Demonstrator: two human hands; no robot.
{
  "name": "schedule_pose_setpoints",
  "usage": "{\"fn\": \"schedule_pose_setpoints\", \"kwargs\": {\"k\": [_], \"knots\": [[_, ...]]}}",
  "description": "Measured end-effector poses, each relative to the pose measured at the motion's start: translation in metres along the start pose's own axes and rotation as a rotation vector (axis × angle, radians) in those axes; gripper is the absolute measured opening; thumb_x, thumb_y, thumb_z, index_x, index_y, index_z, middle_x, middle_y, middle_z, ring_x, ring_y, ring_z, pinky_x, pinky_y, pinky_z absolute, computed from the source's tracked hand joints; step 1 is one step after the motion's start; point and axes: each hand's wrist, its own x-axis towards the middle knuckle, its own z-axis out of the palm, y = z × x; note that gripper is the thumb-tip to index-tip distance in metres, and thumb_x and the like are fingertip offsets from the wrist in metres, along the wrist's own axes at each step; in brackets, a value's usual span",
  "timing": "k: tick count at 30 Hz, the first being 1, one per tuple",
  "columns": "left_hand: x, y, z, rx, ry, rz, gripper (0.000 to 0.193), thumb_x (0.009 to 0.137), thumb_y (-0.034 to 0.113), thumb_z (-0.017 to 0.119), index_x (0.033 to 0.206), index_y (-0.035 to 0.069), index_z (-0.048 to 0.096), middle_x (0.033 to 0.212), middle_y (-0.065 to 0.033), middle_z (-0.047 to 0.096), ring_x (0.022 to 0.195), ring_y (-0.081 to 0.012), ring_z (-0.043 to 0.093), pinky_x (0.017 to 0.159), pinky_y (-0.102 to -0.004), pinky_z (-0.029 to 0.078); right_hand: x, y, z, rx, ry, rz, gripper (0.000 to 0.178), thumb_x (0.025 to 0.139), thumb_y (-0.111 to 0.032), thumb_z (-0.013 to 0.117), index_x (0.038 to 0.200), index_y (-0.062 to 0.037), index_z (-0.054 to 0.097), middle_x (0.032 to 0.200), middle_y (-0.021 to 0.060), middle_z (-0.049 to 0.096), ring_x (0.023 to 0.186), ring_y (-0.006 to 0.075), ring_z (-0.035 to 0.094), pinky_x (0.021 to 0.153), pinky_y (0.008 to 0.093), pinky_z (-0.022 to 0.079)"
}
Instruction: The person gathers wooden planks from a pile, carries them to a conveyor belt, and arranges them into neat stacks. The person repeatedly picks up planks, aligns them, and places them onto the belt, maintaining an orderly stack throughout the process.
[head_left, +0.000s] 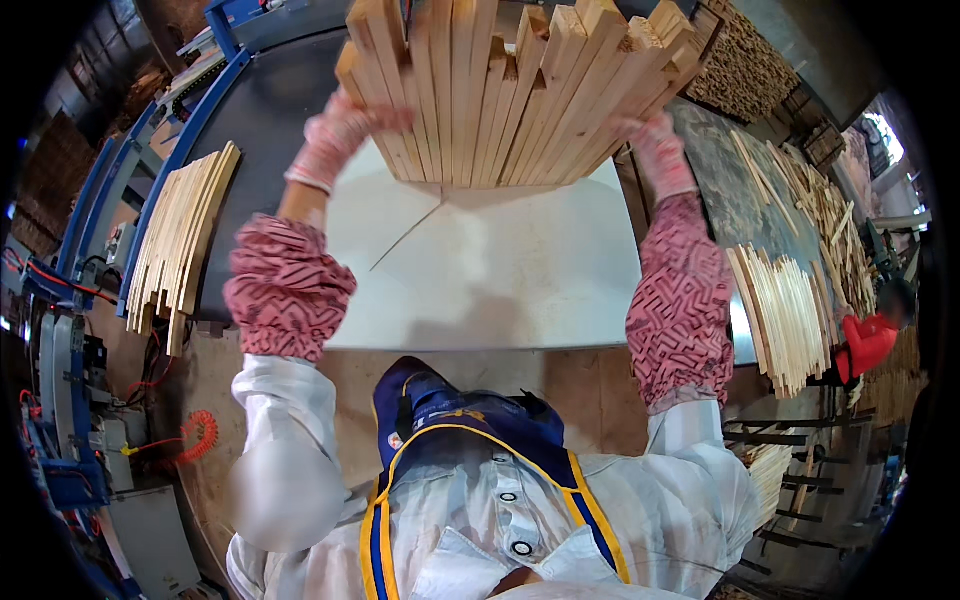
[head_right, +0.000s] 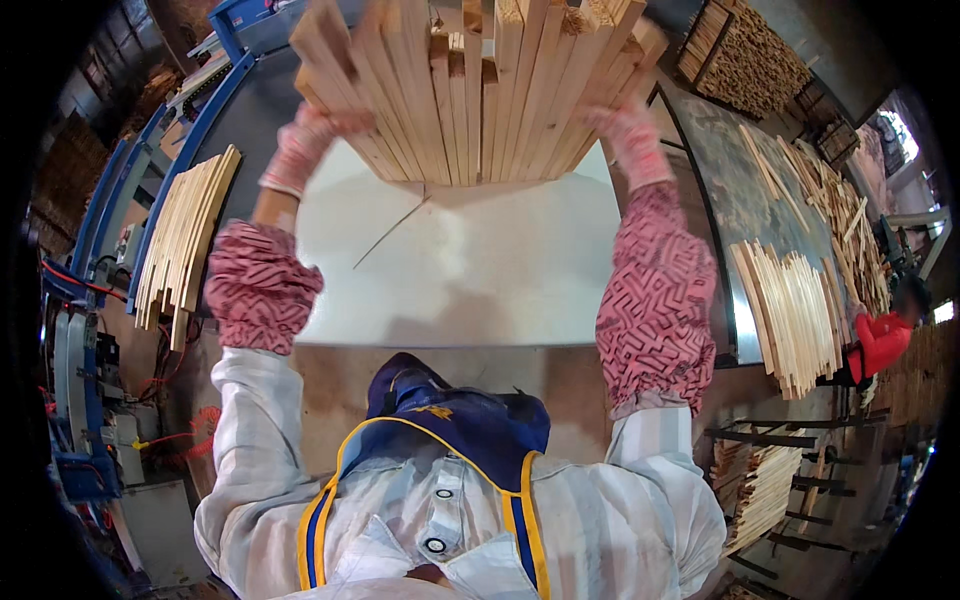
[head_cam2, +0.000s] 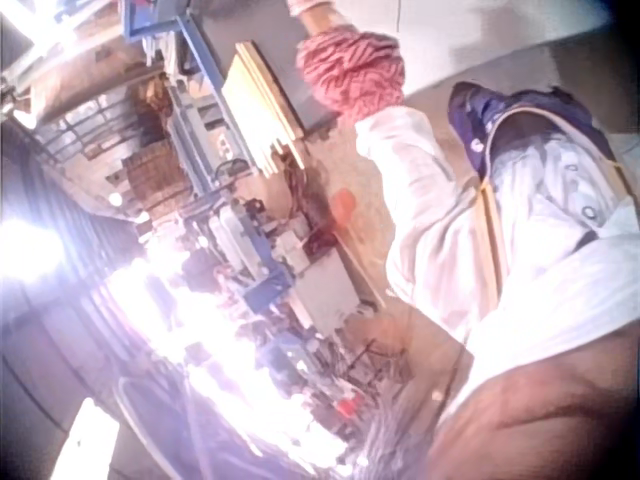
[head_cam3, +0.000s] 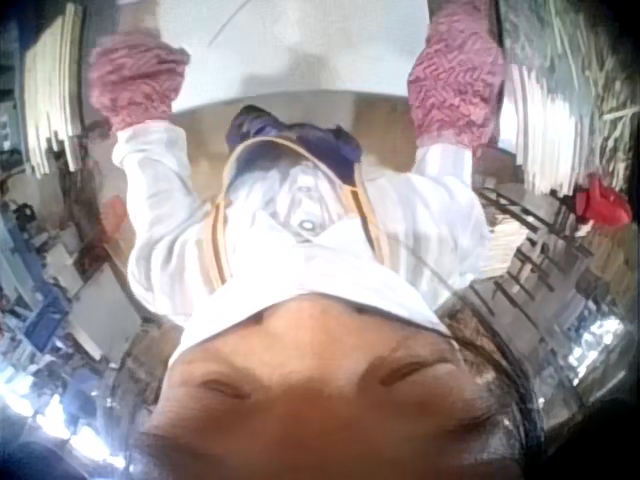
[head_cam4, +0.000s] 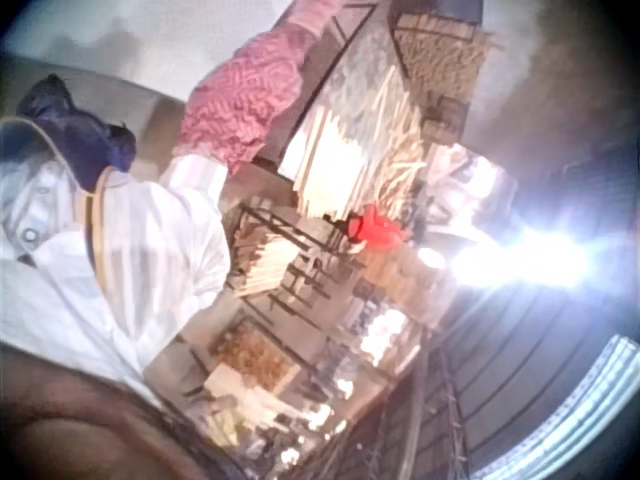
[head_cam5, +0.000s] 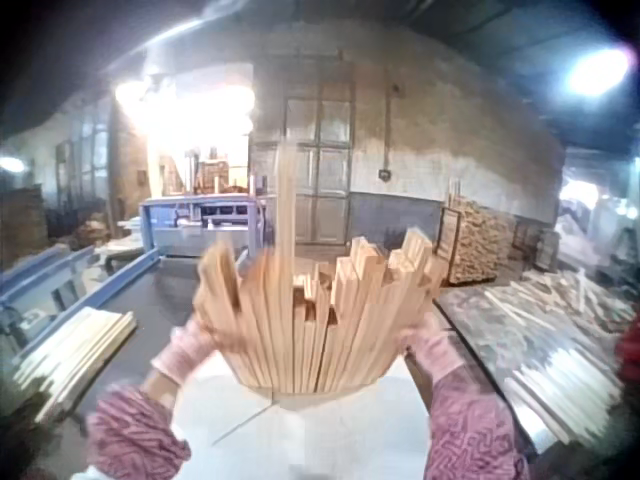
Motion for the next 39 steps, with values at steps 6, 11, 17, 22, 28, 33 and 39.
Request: {"fn": "schedule_pose_setpoints", "kwargs": {"k": [6,11,17,22,28,33,39], "knots": [[-0.055,-0.077,0.003,-0.285,-0.025,-0.010,0.050,0.087,0.012,0.063,0.132,0.007,0.043,0.121,-0.0089,0.057,0.110,-0.0227,0.057,0.088,-0.0373,0.052,-0.044,0.024,0.049,0.000,0.168,0.201,0.054,0.065,-0.006,0.083,0.114,0.0003,0.061,0.103,0.0071,0.067,0.095,0.0175,0.062,0.086,0.0315,0.049],[-0.107,-0.114,-0.003,0.608,0.022,0.028,0.051,0.090,0.012,0.053,0.137,0.010,0.033,0.128,-0.0107,0.051,0.109,-0.0263,0.058,0.091,-0.0373,0.050,-0.108,0.044,0.068,0.587,0.259,0.089,0.071,0.081,-0.036,0.067,0.136,-0.0027,0.038,0.136,0.0098,0.044,0.116,0.0209,0.051,0.092,0.0326,0.048],[-0.176,-0.167,0.004,1.369,-0.112,-0.016,0.053,0.095,0.012,0.042,0.143,0.013,0.021,0.137,-0.0128,0.044,0.108,-0.0306,0.059,0.094,-0.0372,0.049,-0.197,0.170,0.035,-1.392,-0.231,0.247,0.077,0.090,-0.029,0.053,0.149,-0.0092,0.008,0.126,0.0125,0.054,0.115,0.0230,0.054,0.085,0.0313,0.051],[-0.171,-0.116,0.012,1.306,-0.289,-0.376,0.053,0.094,0.018,0.044,0.144,0.014,0.026,0.130,-0.0131,0.051,0.113,-0.0300,0.056,0.097,-0.0350,0.044,-0.206,0.138,0.020,-1.620,-0.314,0.024,0.072,0.088,-0.015,0.051,0.148,-0.0105,0.011,0.118,0.0175,0.057,0.105,0.0303,0.059,0.085,0.0361,0.050],[-0.183,-0.125,0.017,0.253,0.274,-0.628,0.049,0.091,0.036,0.056,0.135,0.016,0.048,0.124,-0.0073,0.059,0.112,-0.0200,0.056,0.096,-0.0309,0.042,-0.187,0.110,0.020,-0.691,0.103,0.344,0.050,0.090,-0.038,0.051,0.128,-0.0060,0.051,0.117,0.0220,0.058,0.105,0.0403,0.056,0.093,0.0413,0.044],[-0.186,-0.108,0.044,0.686,0.116,-0.737,0.061,0.085,0.043,0.061,0.138,0.017,0.045,0.127,-0.0087,0.057,0.114,-0.0218,0.055,0.098,-0.0312,0.041,-0.183,0.100,0.051,-0.971,0.032,0.342,0.057,0.087,-0.045,0.055,0.121,0.0004,0.055,0.119,0.0230,0.059,0.111,0.0382,0.055,0.095,0.0409,0.043],[-0.188,-0.136,0.038,0.851,0.139,-0.617,0.059,0.083,0.038,0.067,0.136,0.021,0.047,0.134,-0.0048,0.051,0.119,-0.0190,0.050,0.101,-0.0305,0.039,-0.238,0.076,0.030,-0.232,0.207,0.476,0.039,0.089,-0.031,0.060,0.114,-0.0008,0.062,0.100,0.0121,0.067,0.084,0.0195,0.063,0.071,0.0280,0.050]]}}
